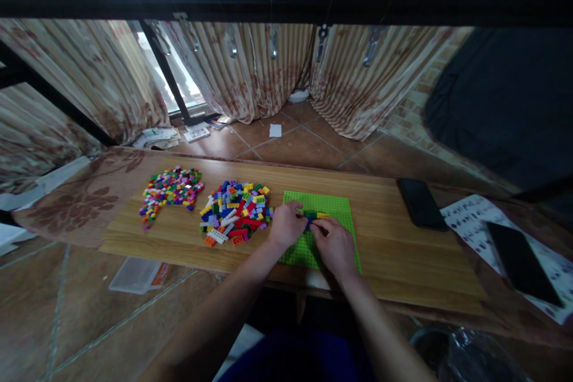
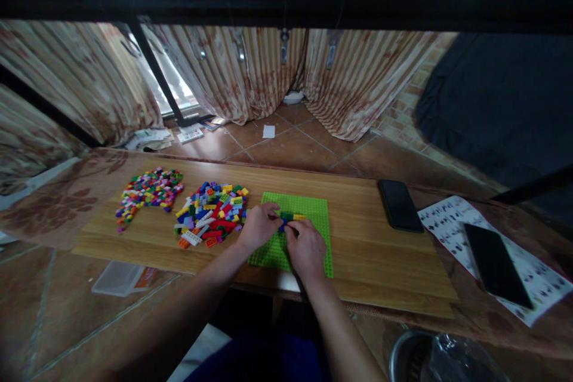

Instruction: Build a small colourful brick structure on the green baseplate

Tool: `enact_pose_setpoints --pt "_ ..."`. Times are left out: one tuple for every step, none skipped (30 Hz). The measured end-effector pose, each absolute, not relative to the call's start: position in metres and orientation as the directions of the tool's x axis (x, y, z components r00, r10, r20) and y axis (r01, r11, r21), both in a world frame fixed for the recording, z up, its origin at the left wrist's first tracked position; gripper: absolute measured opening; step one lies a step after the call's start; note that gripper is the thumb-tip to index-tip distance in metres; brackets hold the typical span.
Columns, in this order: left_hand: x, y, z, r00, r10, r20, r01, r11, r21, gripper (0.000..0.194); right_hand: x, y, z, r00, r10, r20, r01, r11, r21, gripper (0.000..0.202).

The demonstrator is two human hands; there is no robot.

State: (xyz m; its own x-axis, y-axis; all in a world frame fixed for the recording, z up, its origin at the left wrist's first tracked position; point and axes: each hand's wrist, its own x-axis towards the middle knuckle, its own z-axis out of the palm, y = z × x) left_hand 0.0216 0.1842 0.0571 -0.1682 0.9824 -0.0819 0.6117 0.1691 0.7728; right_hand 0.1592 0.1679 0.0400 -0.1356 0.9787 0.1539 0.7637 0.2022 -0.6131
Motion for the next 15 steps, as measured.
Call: enact_pose_setpoints --pt "0.022 0.185 0.057 -0.167 0.982 -0.084 0.612 0.17 0.773 0.034 0.16 0.169 0.04 -0.125 0.981 0.149 0.753 0.192 -0.629 0.025" --pt "0.022 0.185 0.057 -0.167 0.982 -0.087 0.61 0.172 0.773 0.034 0.16 0.17 0.039 -0.113 0.983 0.143 0.74 0.179 -0.649 0.024" --pt "0.021 0.185 0.057 -0.168 0.982 -0.092 0.608 0.176 0.774 0.034 0.16 0.171 0.038 -0.099 0.986 0.135 0.723 0.165 -0.671 0.023" --pt "0.021 0.186 0.057 -0.17 0.981 -0.096 0.606 0.181 0.775 0.034 0.16 0.172 0.038 -0.085 0.988 0.126 0.706 0.149 -0.693 0.022" --pt "0.021 0.186 0.056 -0.17 0.98 -0.102 0.602 0.185 0.777 0.034 0.16 0.173 0.037 -0.071 0.991 0.116 0.69 0.133 -0.712 0.022" --pt "0.021 0.187 0.056 -0.172 0.979 -0.108 0.596 0.191 0.78 0.033 0.16 0.174 0.036 -0.061 0.992 0.108 0.677 0.12 -0.726 0.022" --pt "0.02 0.188 0.056 -0.173 0.978 -0.117 0.588 0.198 0.784 0.033 0.16 0.175 0.035 -0.056 0.993 0.101 0.668 0.113 -0.736 0.022" --pt "0.02 0.189 0.056 -0.172 0.977 -0.128 0.58 0.205 0.789 0.032 0.16 0.175 0.034 -0.053 0.993 0.101 0.662 0.111 -0.742 0.022" --pt "0.019 0.189 0.056 -0.173 0.975 -0.141 0.573 0.217 0.791 0.031 0.16 0.175 0.034 -0.054 0.993 0.106 0.659 0.115 -0.743 0.022" --pt "0.019 0.19 0.056 -0.175 0.972 -0.157 0.569 0.23 0.79 0.03 0.159 0.174 0.034 -0.058 0.992 0.116 0.659 0.125 -0.742 0.022" --pt "0.018 0.191 0.056 -0.176 0.969 -0.172 0.568 0.243 0.787 0.029 0.159 0.173 0.033 -0.067 0.99 0.128 0.661 0.14 -0.737 0.022" --pt "0.017 0.192 0.056 -0.177 0.967 -0.185 0.57 0.254 0.781 0.029 0.158 0.172 0.033 -0.077 0.987 0.139 0.666 0.155 -0.729 0.022" --pt "0.016 0.193 0.057 -0.175 0.965 -0.195 0.574 0.261 0.776 0.028 0.158 0.17 0.033 -0.087 0.985 0.15 0.675 0.169 -0.719 0.023" --pt "0.016 0.195 0.057 -0.173 0.964 -0.202 0.578 0.265 0.772 0.028 0.157 0.168 0.033 -0.095 0.983 0.159 0.685 0.18 -0.706 0.023" --pt "0.015 0.196 0.057 -0.169 0.964 -0.207 0.581 0.267 0.769 0.027 0.157 0.167 0.033 -0.103 0.981 0.165 0.696 0.189 -0.692 0.023"
